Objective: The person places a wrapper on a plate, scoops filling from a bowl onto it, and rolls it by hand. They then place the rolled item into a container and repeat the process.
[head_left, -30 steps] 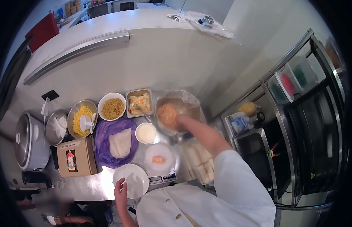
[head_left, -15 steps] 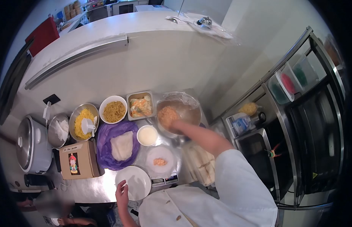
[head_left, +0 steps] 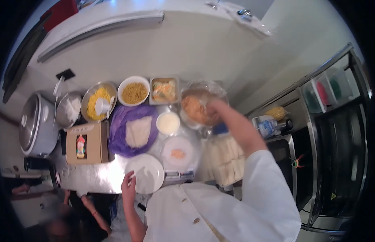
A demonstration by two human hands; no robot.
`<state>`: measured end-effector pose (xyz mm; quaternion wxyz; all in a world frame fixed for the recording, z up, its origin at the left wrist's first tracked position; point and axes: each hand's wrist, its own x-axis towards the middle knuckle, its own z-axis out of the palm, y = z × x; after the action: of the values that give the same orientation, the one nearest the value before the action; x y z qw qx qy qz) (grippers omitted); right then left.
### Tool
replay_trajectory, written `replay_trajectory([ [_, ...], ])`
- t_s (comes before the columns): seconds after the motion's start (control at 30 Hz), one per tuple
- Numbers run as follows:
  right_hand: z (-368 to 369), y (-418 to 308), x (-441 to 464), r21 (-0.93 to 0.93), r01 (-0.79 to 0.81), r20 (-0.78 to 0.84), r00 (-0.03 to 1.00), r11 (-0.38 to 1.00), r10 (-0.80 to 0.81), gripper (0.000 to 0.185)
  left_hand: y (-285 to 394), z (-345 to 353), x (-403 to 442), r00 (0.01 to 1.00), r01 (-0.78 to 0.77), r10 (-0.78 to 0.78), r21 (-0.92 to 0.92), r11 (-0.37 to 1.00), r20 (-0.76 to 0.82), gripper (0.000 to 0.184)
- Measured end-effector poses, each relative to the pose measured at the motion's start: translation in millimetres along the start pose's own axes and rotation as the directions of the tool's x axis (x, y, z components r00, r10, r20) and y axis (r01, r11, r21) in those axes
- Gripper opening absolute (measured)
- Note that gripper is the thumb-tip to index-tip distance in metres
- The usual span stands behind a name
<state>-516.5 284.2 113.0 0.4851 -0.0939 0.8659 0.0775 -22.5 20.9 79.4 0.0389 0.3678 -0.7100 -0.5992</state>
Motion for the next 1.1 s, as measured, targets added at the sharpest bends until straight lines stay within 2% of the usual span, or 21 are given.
replay_trajectory([
  [0.07,-12,11,-8,0.027,0.116,0.015,0.993,0.993,-0.116,0.009,-2,1,3,1.0,0.021,-0.021,-0.003,1.0,0.0,0.032],
  [0.13,-16,11,-47,0.282,0.233,-0.058,0.973,0.931,-0.225,0.008,-4,2,3,0.999,0.008,-0.007,-0.033,0.999,0.032,0.033],
  [0.17,-13,15,-50,0.279,0.235,-0.048,0.972,0.931,-0.231,0.008,-2,3,3,1.0,0.017,-0.017,-0.03,0.999,0.026,0.033],
  [0.23,-7,24,-54,0.638,0.265,-0.101,0.96,0.723,-0.263,0.009,2,6,3,0.998,-0.004,0.004,0.001,1.0,0.064,0.033],
  [0.27,-4,26,-54,0.639,0.263,-0.098,0.96,0.723,-0.262,0.009,3,7,2,0.998,-0.002,0.001,0.003,1.0,0.066,0.033],
  [0.33,-2,29,-60,0.619,0.323,-0.096,0.936,0.715,-0.34,0.025,6,10,1,0.996,-0.029,0.032,-0.029,0.999,0.079,0.033],
  [0.37,1,30,-64,0.621,0.324,-0.106,0.937,0.714,-0.333,0.025,6,10,2,0.995,-0.039,0.042,-0.032,0.999,0.086,0.033],
  [0.43,10,20,-90,0.817,0.4,-0.29,0.908,0.416,-0.304,0.023,4,7,5,0.994,-0.029,0.027,0.014,0.999,0.103,0.033],
  [0.47,12,21,-91,0.814,0.409,-0.308,0.906,0.412,-0.29,0.023,4,6,5,0.992,-0.048,0.046,0.009,0.999,0.116,0.033],
  [0.53,17,26,-85,0.858,0.484,-0.383,0.825,0.17,-0.417,0.026,4,4,6,0.993,-0.038,0.037,0.006,0.999,0.108,0.033],
  [0.6,19,26,-95,0.861,0.488,-0.391,0.817,0.145,-0.424,0.032,3,1,9,0.991,-0.042,0.041,0.011,0.999,0.124,0.033],
  [0.67,24,24,-98,0.903,0.425,-0.411,0.82,-0.056,-0.398,0.042,2,-2,9,0.991,-0.045,0.046,-0.012,0.999,0.126,0.033],
  [0.7,26,25,-96,0.908,0.412,-0.402,0.817,-0.069,-0.413,0.049,2,-3,10,0.99,-0.049,0.05,-0.014,0.999,0.129,0.033],
  [0.83,32,24,-94,0.919,0.382,-0.39,0.843,-0.099,-0.37,0.047,0,-7,14,0.987,-0.05,0.048,0.013,0.999,0.154,0.033],
  [0.9,33,25,-92,0.929,0.359,-0.368,0.875,-0.09,-0.314,0.035,-1,-10,15,0.985,-0.053,0.05,0.015,0.998,0.165,0.032],
  [0.93,34,27,-87,0.929,0.359,-0.368,0.876,-0.089,-0.312,0.035,-1,-11,16,0.984,-0.055,0.052,0.015,0.998,0.171,0.032],
  [1.0,36,23,-86,0.897,0.391,-0.443,0.803,-0.208,-0.4,0.026,-2,-14,16,0.983,-0.053,0.05,0.014,0.998,0.179,0.032],
  [1.03,38,19,-89,0.898,0.388,-0.439,0.805,-0.206,-0.399,0.026,-3,-17,16,0.982,-0.055,0.052,0.011,0.998,0.183,0.033],
  [1.1,43,8,-104,0.869,0.485,-0.483,0.795,-0.092,-0.367,0.025,-3,-21,18,0.981,-0.052,0.049,0.01,0.999,0.185,0.033],
])
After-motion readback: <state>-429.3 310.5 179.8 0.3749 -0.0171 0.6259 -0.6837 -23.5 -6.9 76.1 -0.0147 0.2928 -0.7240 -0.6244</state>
